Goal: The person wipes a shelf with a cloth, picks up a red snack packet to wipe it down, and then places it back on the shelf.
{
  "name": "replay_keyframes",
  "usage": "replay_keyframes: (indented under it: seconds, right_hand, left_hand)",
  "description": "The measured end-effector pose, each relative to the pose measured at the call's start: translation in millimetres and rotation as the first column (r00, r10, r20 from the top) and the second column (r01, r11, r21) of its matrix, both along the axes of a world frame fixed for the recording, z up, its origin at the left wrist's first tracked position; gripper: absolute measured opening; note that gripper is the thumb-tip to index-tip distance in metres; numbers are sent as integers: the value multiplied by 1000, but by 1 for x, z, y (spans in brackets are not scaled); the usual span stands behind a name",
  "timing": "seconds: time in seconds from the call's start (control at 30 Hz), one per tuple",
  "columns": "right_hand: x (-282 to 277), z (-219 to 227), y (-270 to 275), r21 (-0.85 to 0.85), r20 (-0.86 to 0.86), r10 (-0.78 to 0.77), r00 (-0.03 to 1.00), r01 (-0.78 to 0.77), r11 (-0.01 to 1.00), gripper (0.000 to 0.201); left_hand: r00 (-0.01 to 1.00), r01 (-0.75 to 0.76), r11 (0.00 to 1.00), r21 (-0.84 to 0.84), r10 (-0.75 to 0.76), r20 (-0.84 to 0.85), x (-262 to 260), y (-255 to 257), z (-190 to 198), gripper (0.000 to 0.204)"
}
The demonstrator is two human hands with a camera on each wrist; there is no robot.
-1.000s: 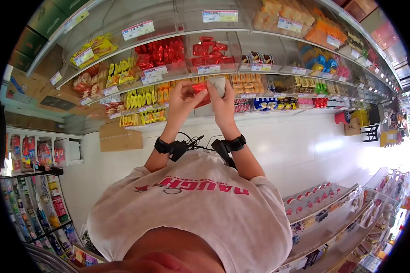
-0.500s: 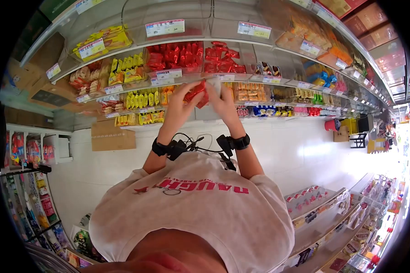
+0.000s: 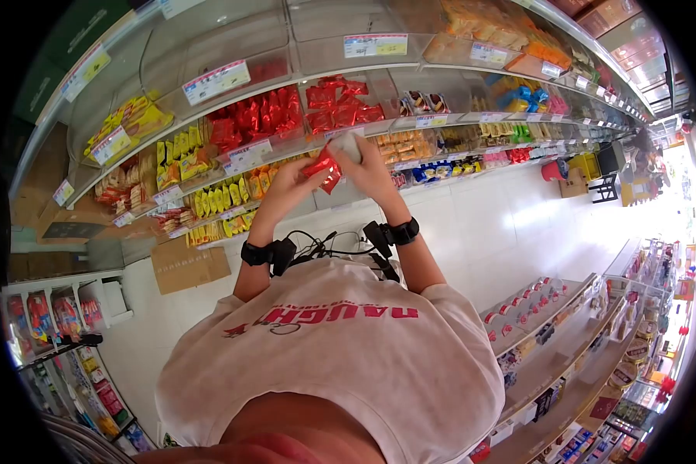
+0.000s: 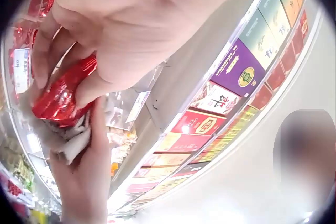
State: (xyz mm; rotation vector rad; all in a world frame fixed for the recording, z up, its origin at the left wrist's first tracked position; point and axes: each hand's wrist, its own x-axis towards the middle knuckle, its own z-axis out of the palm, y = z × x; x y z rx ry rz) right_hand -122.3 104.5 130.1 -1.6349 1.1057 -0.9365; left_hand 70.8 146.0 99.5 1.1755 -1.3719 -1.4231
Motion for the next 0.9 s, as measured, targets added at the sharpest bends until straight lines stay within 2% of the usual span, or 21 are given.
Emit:
replay_keyframes:
  seconds: [0.07, 0.1, 0.17, 0.2, 0.23, 0.27, 0.3, 0.33, 0.37, 0.4, 0.43, 0.5, 0.53, 0.63, 0.67, 0.77, 0.83, 0.87, 0.9]
  right_hand:
    - [-9, -2, -9, -125, -34, 132, 991, -136, 983, 22]
    - [-14, -7, -15, -238, -62, 117, 991, -129, 963, 21]
    - [-25, -20, -31, -461, -105, 65, 992, -106, 881, 20]
    - [-33, -15, -37, -314, -51, 37, 998, -51, 948, 19]
    - [-41, -9, -41, -152, -1, 4, 1000, -4, 988, 19]
    - [-48, -6, -45, 18, 42, -33, 999, 32, 999, 18]
    - [-50, -7, -50, -39, 104, -89, 991, 93, 995, 19]
    - [-51, -9, -55, -89, 167, -141, 976, 157, 984, 21]
    - [-51, -10, -60, -133, 231, -189, 954, 224, 965, 22]
    - [-54, -10, -66, -462, 97, -164, 982, 190, 866, 26]
    - [-55, -13, -72, -526, 25, -102, 994, 100, 845, 26]
    - [-54, -28, -82, -623, -130, 2, 992, -83, 778, 27]
    - [-53, -36, -87, -631, -123, 31, 992, -102, 769, 27]
    - [-67, -45, -101, -651, -148, 68, 987, -149, 744, 28]
    - [-70, -46, -106, -651, -137, 82, 987, -153, 743, 29]
    - [-75, -59, -116, -659, -92, 137, 986, -163, 735, 30]
    - [-80, -70, -126, -684, -55, 184, 981, -172, 709, 28]
    - [-77, -75, -130, -485, 115, 218, 969, -137, 864, 26]
    - [-75, -81, -132, -246, 283, 206, 937, -137, 959, 25]
  left_hand:
    - [993, 90, 996, -9, -89, 79, -2, -12, -2, 40]
    - [984, 135, 991, -7, -133, 121, -6, -17, -3, 40]
    - [992, 120, 990, 78, -122, 28, -18, -28, -3, 41]
    - [993, 115, 987, 116, -114, -16, -24, -35, -1, 41]
    - [994, 94, 992, 86, -89, -61, -31, -41, 1, 40]
    - [992, 71, 996, 58, -65, -108, -38, -47, 3, 40]
    - [987, 47, 998, 30, -42, -156, -43, -54, 4, 39]
    - [993, 82, 990, 115, -72, -90, -42, -65, 1, 38]
    - [996, 73, 990, 125, -65, -64, -47, -71, -1, 36]
    - [997, 64, 989, 132, -59, -40, -54, -77, 1, 34]
    - [998, 57, 989, 138, -55, -17, -60, -83, 2, 32]
    - [974, 21, 987, 157, 15, -225, -66, -98, -13, 29]
    - [944, 7, 986, 170, 49, -327, -68, -106, -24, 27]
    - [864, 127, 938, 322, 55, -500, -58, -140, -51, 22]
    - [862, 92, 921, 379, 116, -493, -55, -147, -66, 24]
    - [813, 8, 917, 398, 226, -537, -59, -149, -75, 22]
    - [815, -126, 907, 402, 326, -480, -58, -153, -75, 20]
    - [808, -194, 896, 400, 377, -454, -57, -156, -75, 19]
    - [794, -229, 898, 376, 396, -462, -63, -154, -70, 20]
